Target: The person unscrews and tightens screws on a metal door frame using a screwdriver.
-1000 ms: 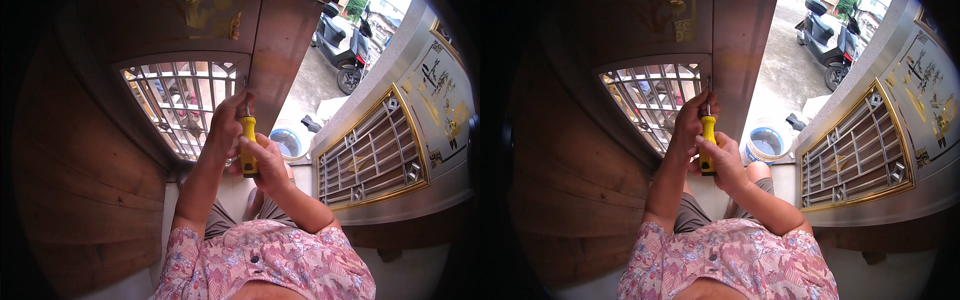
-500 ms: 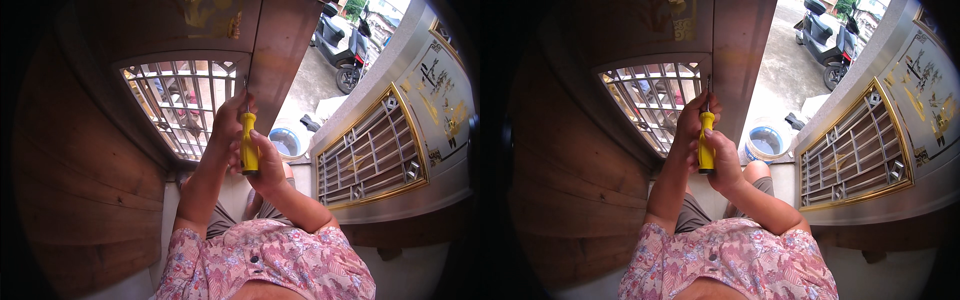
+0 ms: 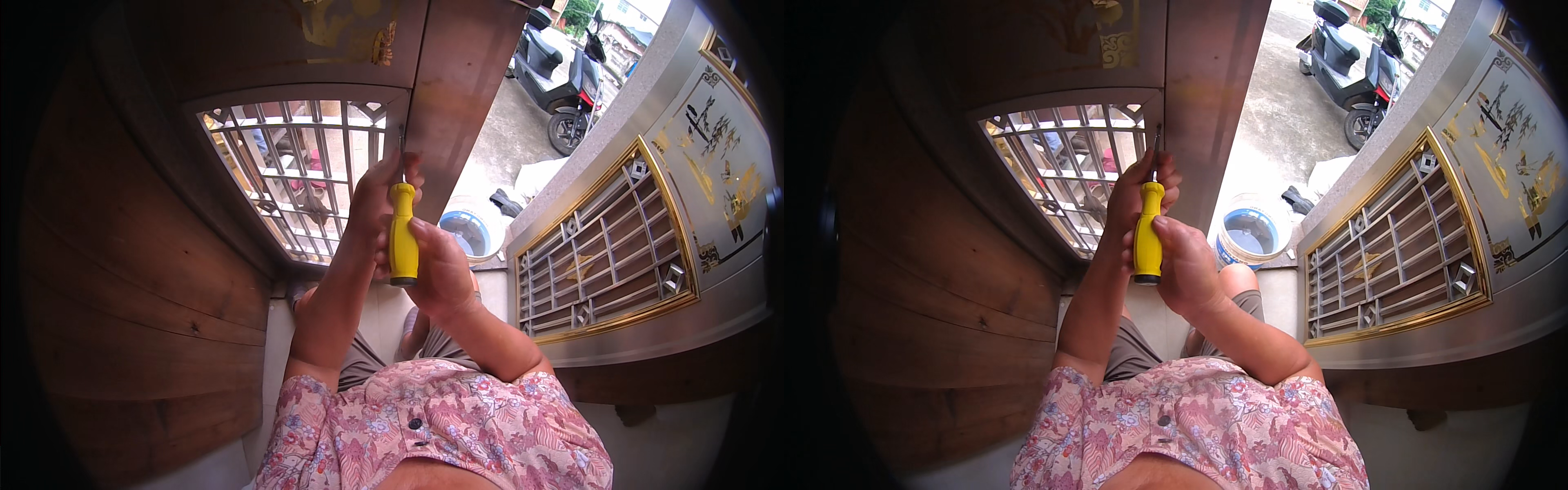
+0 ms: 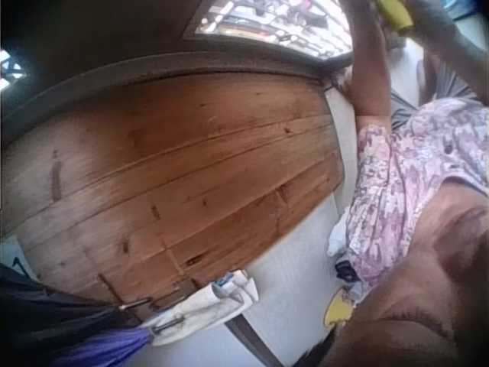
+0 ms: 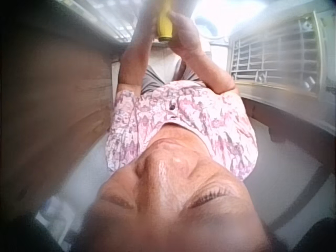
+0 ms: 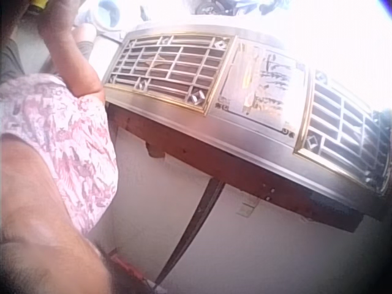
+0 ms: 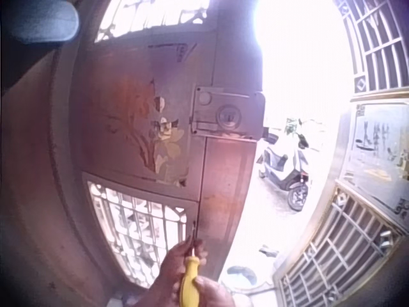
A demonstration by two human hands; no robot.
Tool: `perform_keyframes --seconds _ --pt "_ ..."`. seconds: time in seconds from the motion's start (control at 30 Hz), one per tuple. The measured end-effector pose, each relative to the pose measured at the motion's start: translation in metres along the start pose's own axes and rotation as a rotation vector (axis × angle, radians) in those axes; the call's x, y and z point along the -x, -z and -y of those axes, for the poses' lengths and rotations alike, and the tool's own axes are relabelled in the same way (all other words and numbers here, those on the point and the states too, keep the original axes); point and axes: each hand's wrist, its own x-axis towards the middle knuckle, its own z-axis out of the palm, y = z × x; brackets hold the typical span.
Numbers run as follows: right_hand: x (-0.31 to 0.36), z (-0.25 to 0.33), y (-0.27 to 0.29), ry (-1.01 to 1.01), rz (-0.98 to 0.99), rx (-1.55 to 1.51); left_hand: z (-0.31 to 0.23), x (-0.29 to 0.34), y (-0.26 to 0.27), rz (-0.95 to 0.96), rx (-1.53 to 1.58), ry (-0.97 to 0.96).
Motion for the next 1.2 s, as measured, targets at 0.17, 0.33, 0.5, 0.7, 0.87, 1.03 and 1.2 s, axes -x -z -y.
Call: perform_keyframes --seconds 0.17,0.33,0.5,0.7,0.87,1.03,1.2 --pt "0.003 0.004 0.000 0.061 -0.099 0.293 0.001 -0.006 -0.002 -0.140 0.153 0.079" --pt "0.005 0.007 0.004 0.108 -0.100 0.502 0.002 -0.013 0.006 -0.356 0.120 0.039" --pt "-0.002 0.004 0.007 -0.029 0.047 -0.094 -0.002 -0.006 0.011 0.052 0.126 0.138" --pt "-0.002 0.005 0.006 -0.020 0.033 0.029 -0.002 -0.003 0.005 -0.080 0.117 0.112" --pt "0.003 0.007 0.009 0.111 -0.082 0.322 0.002 -0.012 0.015 -0.175 0.140 0.042" --pt "0.002 0.009 0.008 0.135 -0.032 0.381 0.002 -0.012 0.003 -0.206 0.087 0.032" --pt "0.000 0.009 0.004 -0.018 0.092 -0.023 0.000 -0.003 -0.008 -0.216 0.097 0.105"
